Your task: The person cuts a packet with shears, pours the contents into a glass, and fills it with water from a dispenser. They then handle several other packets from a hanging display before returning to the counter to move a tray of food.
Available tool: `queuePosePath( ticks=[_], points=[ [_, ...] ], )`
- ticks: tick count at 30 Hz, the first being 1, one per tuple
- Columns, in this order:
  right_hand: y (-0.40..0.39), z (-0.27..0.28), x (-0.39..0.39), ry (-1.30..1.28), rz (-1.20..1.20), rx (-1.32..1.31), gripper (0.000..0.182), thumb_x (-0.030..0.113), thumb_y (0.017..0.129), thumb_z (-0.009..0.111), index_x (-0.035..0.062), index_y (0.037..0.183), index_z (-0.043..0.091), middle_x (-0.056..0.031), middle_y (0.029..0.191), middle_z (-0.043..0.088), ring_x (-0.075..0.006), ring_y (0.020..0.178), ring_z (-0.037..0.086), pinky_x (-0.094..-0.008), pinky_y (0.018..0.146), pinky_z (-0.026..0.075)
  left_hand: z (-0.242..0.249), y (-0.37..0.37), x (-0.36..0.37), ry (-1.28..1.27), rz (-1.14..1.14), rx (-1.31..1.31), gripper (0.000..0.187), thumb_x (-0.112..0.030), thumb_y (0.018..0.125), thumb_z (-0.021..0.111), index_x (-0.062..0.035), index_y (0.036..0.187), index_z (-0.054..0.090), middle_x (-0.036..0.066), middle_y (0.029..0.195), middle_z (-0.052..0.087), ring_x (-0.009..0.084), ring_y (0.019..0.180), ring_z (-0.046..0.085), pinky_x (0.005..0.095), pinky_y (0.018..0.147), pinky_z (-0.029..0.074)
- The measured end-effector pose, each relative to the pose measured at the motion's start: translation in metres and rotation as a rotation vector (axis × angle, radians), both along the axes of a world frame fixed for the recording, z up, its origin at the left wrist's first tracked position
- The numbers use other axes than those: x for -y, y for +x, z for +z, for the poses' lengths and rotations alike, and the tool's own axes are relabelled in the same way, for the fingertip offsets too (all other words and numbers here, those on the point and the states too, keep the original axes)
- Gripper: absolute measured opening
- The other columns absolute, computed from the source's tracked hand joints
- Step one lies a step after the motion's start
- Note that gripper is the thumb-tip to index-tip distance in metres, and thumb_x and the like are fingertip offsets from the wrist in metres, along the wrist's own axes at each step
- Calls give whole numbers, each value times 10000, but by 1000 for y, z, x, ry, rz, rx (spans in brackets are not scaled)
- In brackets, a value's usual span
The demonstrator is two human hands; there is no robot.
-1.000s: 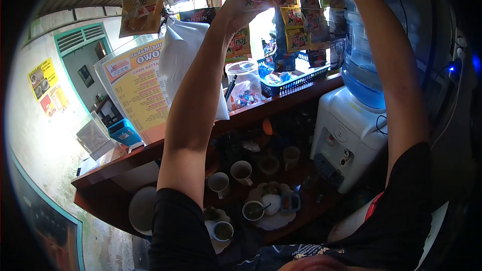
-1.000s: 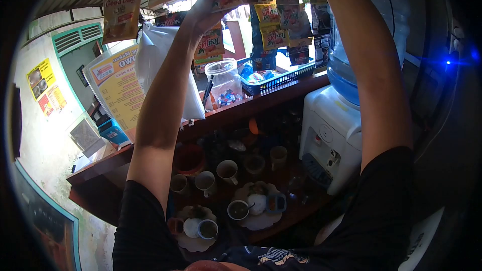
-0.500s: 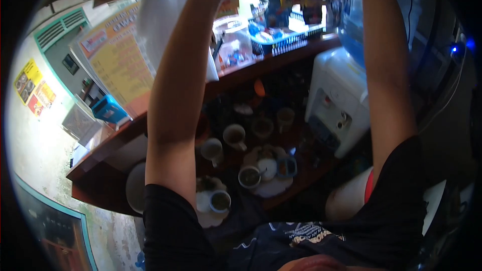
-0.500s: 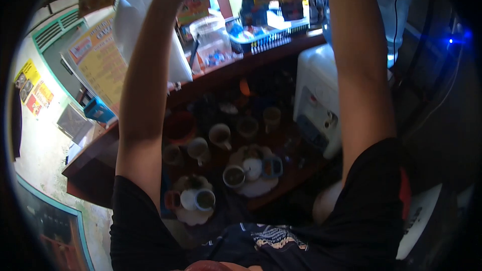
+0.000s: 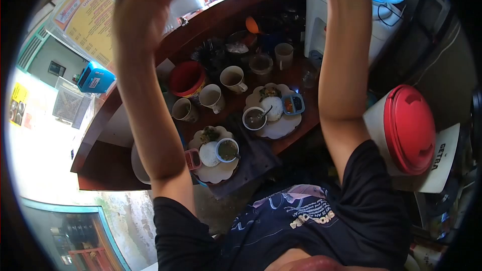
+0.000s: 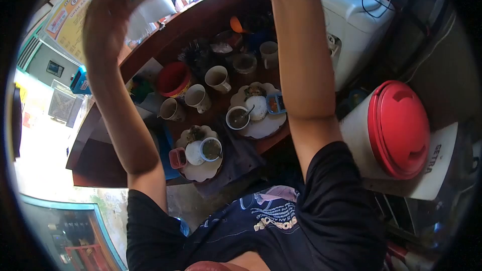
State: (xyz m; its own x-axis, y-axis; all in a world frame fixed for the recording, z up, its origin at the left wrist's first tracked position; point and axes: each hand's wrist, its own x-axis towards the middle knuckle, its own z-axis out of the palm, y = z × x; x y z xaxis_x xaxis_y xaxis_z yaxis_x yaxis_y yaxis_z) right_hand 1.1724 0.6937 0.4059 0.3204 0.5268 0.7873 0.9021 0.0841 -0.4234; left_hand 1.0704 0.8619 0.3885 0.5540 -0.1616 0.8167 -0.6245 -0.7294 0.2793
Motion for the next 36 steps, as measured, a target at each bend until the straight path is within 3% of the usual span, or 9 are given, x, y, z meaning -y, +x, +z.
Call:
queuePosePath(
  ticks=[1,3,4,5,11,17,22,25,36],
  points=[
    [-9,-21,1,0,-22,-73,201,184,814,623,47,961,626,-13,803,603,-81,712,532,-228,659,426,-14,-10,-21,436,389,51,261,-176,864,559,-10,1064,534,120,1026,597,227,953,595,309,793,518],
    [-24,-73,3,-94,-111,-357,205,167,810,630,61,984,603,-2,826,582,-80,714,517,-220,650,408,-52,-41,8,-228,124,-341,229,-183,872,551,-18,1031,544,112,985,609,217,906,605,329,744,529],
    [-29,-103,2,124,67,-274,253,224,700,716,2,787,631,-52,694,571,-131,601,525,-257,550,417,-78,-50,18,-634,-116,-449,201,-170,873,548,-23,1011,551,108,970,613,202,887,606,338,725,530],
    [-39,-133,3,115,28,-260,239,177,667,726,-3,783,620,-61,683,553,-130,594,506,-262,547,410,-107,-58,27,-1048,-361,-544,174,-158,875,546,-28,990,559,105,955,617,187,868,607,346,707,531],
    [-142,-249,50,-15,-132,-666,188,-3,640,659,-39,795,557,-89,759,534,-137,707,536,-256,625,435,-250,-121,69,-1576,-350,-766,83,-102,865,552,-20,878,547,75,849,614,140,758,603,302,715,515],
    [-185,-318,107,-71,-193,-947,254,119,717,697,-31,857,547,-90,877,493,-132,784,525,-249,643,446,-303,-147,95,-1580,-360,-946,99,-117,851,578,-27,869,539,62,811,601,127,700,588,272,661,497],
    [-194,-304,174,-672,-216,-876,381,275,687,741,3,719,475,-63,789,439,-173,733,460,-298,615,394,-321,-141,99,-1551,-422,-1029,115,-111,838,596,-21,854,527,62,806,601,123,673,591,257,642,498],
    [-202,-301,183,-811,-132,-878,436,367,684,730,5,701,489,-69,754,437,-182,713,460,-305,581,361,-328,-136,103,-1520,-474,-1072,109,-95,832,601,-23,854,523,64,807,610,121,698,600,254,643,500],
    [-200,-317,195,-868,-111,-1027,425,405,701,705,2,743,578,-42,578,474,-124,562,472,-300,507,351,-343,-131,115,-1415,-515,-1222,96,-96,837,598,-33,862,530,41,814,609,92,718,584,238,665,479]
  ],
)
